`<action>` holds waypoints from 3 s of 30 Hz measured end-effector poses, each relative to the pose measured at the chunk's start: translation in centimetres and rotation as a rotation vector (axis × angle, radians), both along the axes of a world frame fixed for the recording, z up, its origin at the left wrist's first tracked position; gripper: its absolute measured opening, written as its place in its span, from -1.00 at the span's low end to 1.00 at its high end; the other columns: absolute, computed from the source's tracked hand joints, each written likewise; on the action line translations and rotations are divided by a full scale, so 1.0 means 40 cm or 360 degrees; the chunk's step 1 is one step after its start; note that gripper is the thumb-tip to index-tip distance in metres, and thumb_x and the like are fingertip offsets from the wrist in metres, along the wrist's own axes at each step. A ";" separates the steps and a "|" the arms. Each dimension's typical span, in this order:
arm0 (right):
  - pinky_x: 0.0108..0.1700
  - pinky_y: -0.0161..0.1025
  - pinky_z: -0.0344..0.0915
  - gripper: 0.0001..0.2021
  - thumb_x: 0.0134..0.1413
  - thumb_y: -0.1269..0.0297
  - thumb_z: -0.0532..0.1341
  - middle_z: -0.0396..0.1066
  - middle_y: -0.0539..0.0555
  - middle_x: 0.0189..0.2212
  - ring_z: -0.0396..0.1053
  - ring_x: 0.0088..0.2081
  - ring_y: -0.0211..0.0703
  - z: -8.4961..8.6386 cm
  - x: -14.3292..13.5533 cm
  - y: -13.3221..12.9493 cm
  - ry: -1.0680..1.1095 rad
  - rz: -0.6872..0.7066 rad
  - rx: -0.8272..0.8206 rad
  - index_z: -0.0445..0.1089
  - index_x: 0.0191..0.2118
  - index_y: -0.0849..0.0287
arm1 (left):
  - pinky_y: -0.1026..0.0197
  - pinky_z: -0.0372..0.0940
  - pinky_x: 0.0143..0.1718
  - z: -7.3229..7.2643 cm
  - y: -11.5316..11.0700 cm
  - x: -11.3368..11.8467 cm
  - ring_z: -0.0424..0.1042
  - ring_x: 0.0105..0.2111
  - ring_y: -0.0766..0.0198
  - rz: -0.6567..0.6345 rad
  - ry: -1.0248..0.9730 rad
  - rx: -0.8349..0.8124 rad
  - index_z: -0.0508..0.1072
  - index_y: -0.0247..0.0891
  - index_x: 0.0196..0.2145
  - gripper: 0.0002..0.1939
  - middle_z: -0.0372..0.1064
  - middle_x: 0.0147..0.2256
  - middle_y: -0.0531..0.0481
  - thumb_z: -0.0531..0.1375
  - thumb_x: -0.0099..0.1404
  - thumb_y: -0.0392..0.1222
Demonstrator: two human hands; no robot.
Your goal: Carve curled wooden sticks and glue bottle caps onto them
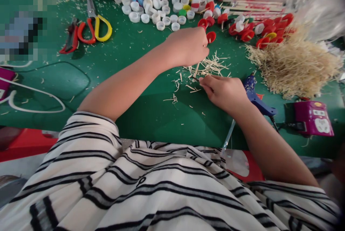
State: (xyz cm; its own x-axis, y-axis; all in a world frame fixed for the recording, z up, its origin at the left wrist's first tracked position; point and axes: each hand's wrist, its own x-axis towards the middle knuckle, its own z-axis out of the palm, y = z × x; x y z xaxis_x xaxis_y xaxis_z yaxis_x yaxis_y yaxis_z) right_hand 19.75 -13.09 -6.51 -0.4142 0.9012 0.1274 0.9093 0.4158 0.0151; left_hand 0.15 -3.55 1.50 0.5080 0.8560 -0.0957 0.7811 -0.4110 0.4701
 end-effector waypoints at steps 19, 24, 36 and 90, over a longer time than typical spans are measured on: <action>-0.39 -0.14 0.05 -0.64 0.54 0.18 0.06 0.73 0.07 -0.09 0.56 -0.29 -0.06 0.007 0.000 0.002 0.0021 -0.0025 0.0025 0.64 0.04 0.01 | -0.04 -0.07 -0.32 0.001 -0.003 0.002 0.01 -0.56 0.17 0.0007 -0.0056 -0.0045 -0.03 -0.12 -0.66 -0.52 -0.09 -0.66 0.01 0.20 0.24 -0.19; -0.36 -0.15 0.11 -0.65 0.53 0.16 0.07 0.73 0.08 -0.11 0.54 -0.29 -0.06 -0.002 0.007 -0.002 0.0083 -0.0026 -0.0013 0.64 0.02 0.01 | -0.04 -0.05 -0.33 0.015 -0.009 -0.005 0.09 -0.55 0.12 -0.0021 -0.0016 -0.0078 0.11 -0.08 -0.66 -0.57 -0.05 -0.68 0.00 0.20 0.29 -0.13; -0.40 -0.16 -0.07 -0.63 0.54 0.16 0.08 0.74 0.08 -0.10 0.53 -0.32 -0.08 -0.010 0.010 -0.012 -0.0005 0.0011 -0.0033 0.67 0.00 0.06 | -0.03 -0.06 -0.33 0.021 -0.003 -0.015 0.09 -0.54 0.13 -0.0093 0.0049 -0.0107 0.20 -0.08 -0.63 -0.58 0.00 -0.68 -0.01 0.20 0.36 -0.07; -0.34 -0.19 0.17 -0.61 0.57 0.15 0.02 0.69 0.17 -0.18 0.56 -0.24 -0.11 -0.030 0.011 0.016 0.0337 -0.0022 0.0230 0.60 -0.05 0.14 | -0.08 -0.18 -0.32 0.001 0.011 -0.021 -0.14 -0.51 0.20 -0.0243 -0.0113 -0.0154 -0.04 -0.13 -0.58 -0.58 -0.13 -0.57 0.05 0.18 0.25 -0.19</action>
